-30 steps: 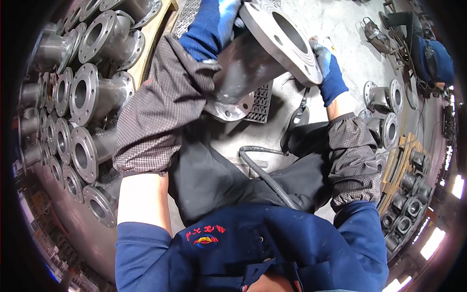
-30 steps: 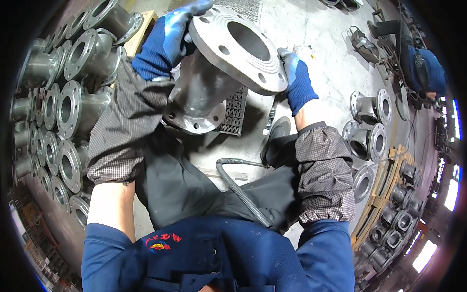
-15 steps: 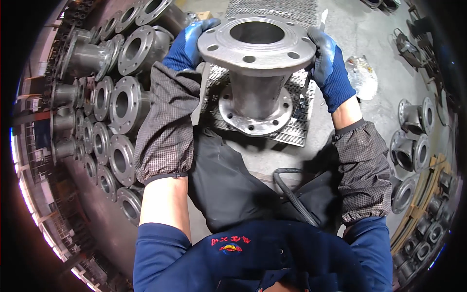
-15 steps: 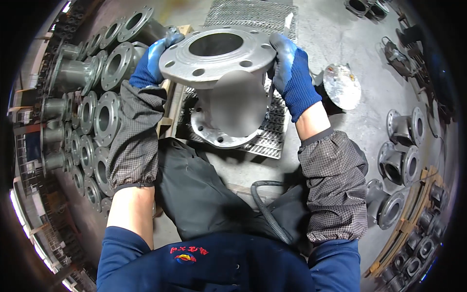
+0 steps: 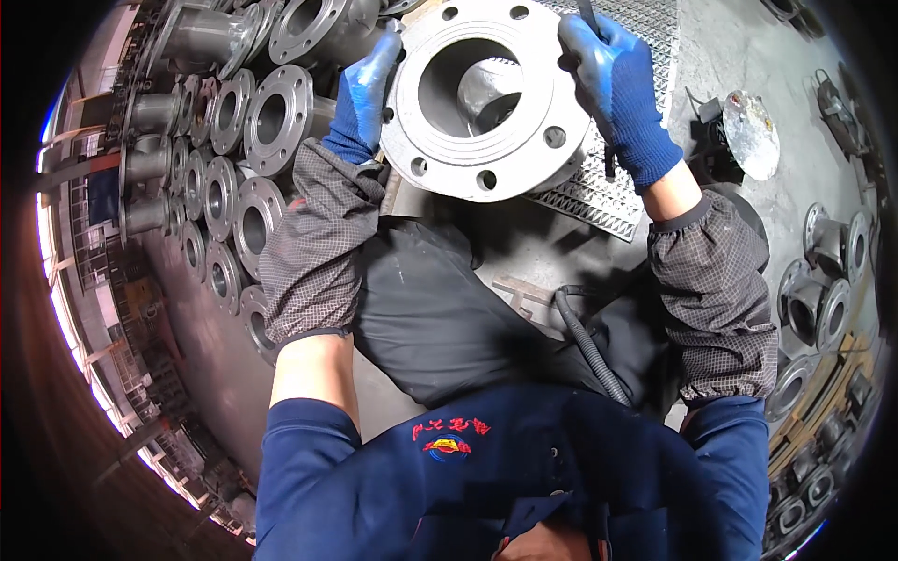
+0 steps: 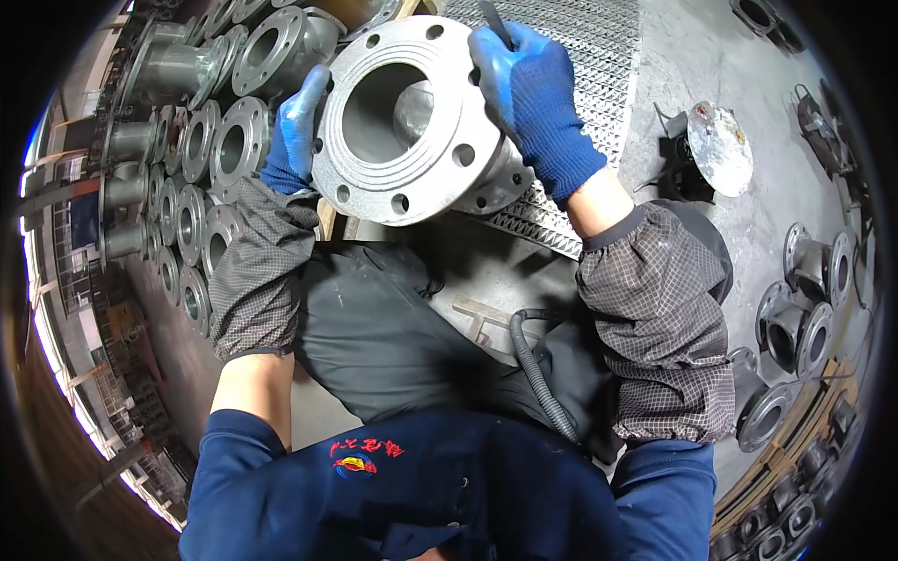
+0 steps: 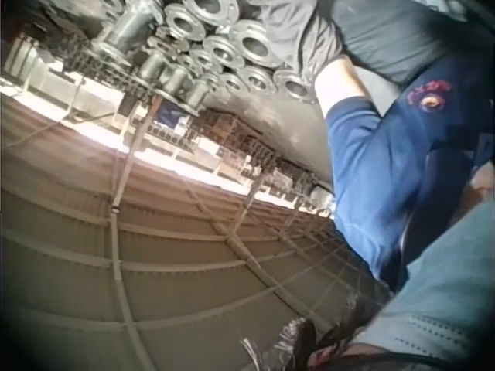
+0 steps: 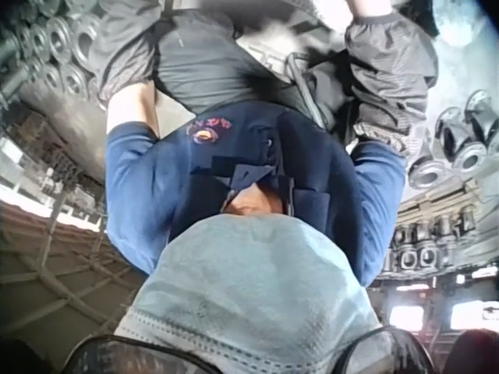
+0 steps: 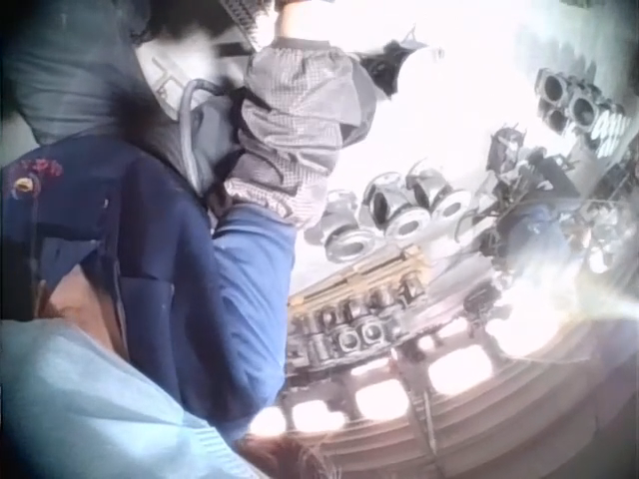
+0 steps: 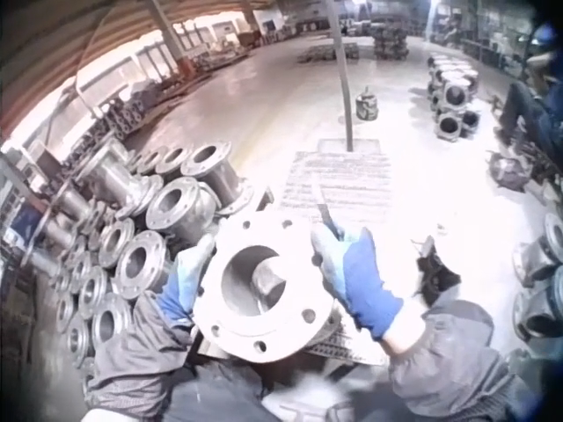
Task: The person uses a small tool and a cloth to clean the surfaces and edges of several metal pipe T-junction components, moving them between a pallet and the floor.
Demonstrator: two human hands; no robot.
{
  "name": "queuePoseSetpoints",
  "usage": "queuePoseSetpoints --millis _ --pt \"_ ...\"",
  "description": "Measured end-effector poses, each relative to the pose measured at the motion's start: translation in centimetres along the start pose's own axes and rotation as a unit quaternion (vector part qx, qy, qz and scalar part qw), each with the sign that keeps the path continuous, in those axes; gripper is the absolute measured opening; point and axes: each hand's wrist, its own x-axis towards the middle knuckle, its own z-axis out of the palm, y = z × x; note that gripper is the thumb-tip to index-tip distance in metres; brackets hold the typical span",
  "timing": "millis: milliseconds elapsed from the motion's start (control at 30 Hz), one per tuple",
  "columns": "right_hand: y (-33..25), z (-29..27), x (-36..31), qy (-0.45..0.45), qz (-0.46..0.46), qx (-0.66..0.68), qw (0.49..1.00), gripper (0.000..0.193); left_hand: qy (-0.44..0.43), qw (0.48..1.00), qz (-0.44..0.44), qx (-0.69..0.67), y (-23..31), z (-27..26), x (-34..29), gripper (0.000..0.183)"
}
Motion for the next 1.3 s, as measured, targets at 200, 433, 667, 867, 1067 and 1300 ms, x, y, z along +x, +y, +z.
queuePoseSetpoints --millis 200,433,667,867,1067,1300 --pt "1.0 -0.8 -1.1 0.018 0.044 0.027 0.999 0.029 0.003 0.995 -0.014 0.096 0.4 -0.1 -0.4 0.036" --pt "3.3 -6.1 -2.5 -0.035 -0.175 -0.191 0.965 0.022 0.054 0.976 0.182 0.103 4.6 0.7 0.2 0.031" --pt "3.6 -12.1 -4.7 -0.018 -0.253 -0.365 0.896 0.026 -0.028 0.984 0.159 -0.077 10.1 2.3 0.7 0.043" --pt "4.9 -14.9 -6.0 -0.004 -0.270 -0.362 0.892 0.028 0.012 0.975 -0.143 -0.171 15.2 5.8 1.6 0.034" --pt "4.1 -15.3 -6.5 -0.022 0.031 -0.212 0.976 0.036 0.004 0.871 -0.126 -0.475 11.2 6.5 3.3 0.026" --pt "4.8 -10.6 -4.1 0.034 0.092 0.046 0.994 0.012 0.024 0.853 -0.350 -0.387 6.9 6.0 2.6 0.045"
